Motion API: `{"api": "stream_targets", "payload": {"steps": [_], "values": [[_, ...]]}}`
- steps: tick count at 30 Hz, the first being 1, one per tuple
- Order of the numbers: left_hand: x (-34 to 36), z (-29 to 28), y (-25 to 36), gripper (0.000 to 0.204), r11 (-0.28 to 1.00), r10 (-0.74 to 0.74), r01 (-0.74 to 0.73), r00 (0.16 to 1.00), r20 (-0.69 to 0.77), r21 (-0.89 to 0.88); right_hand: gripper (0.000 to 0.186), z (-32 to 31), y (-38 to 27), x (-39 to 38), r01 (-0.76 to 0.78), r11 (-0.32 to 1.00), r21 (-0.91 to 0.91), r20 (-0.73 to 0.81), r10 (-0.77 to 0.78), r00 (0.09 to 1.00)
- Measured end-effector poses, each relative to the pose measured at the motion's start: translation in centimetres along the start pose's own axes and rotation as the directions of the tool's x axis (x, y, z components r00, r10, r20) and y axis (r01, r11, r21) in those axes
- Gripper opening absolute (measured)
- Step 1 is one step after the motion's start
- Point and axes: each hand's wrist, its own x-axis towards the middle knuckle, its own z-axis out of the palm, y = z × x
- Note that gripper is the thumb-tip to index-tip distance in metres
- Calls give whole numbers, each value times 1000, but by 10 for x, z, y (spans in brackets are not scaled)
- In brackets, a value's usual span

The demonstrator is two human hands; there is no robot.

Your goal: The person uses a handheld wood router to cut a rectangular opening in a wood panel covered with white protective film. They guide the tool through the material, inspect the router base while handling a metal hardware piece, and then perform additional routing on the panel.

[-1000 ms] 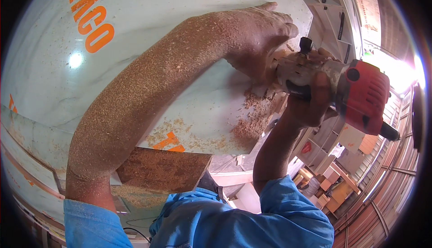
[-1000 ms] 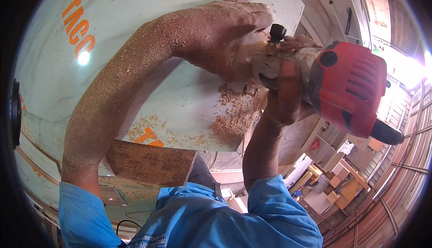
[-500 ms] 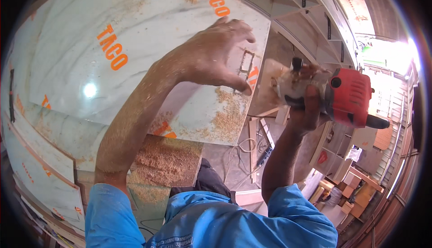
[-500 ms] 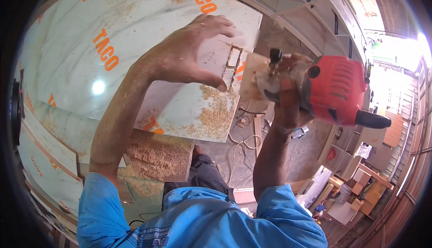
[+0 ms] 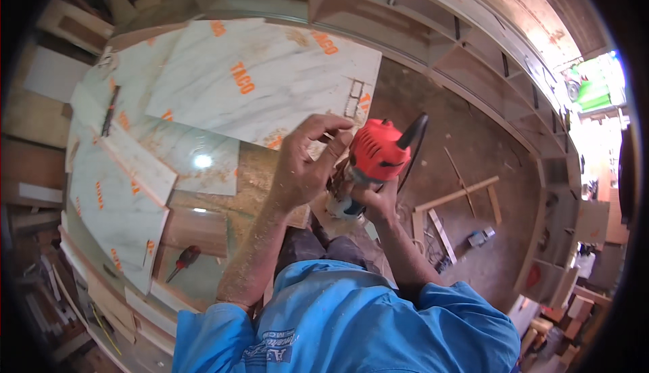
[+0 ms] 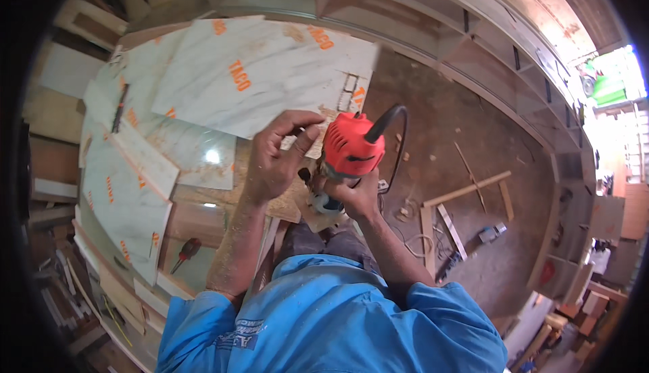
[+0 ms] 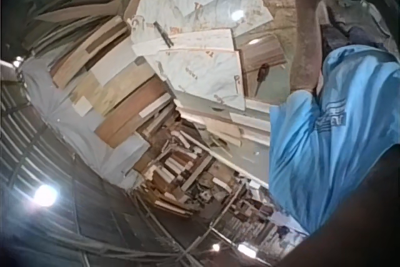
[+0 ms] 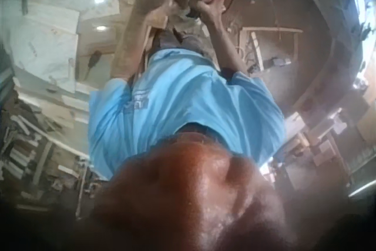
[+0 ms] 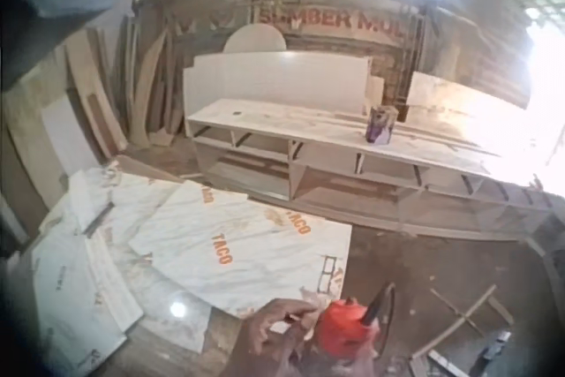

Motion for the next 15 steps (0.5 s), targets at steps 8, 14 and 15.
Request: {"api": "stream_targets", "payload": {"steps": [8, 14, 15], "values": [[-76, -36, 42, 23, 915, 243, -207, 968, -64, 347, 47, 37, 7, -54, -47, 997, -58, 357, 65, 932], [-133, -77, 38, 26, 912, 276, -199, 945, -177, 358, 49, 85, 19, -72, -82, 994, -77, 561, 111, 821], [-145, -86, 38, 27, 902, 271, -178, 943, -194, 394, 47, 94, 27, -75, -81, 995, -63, 598, 103, 795]]}}
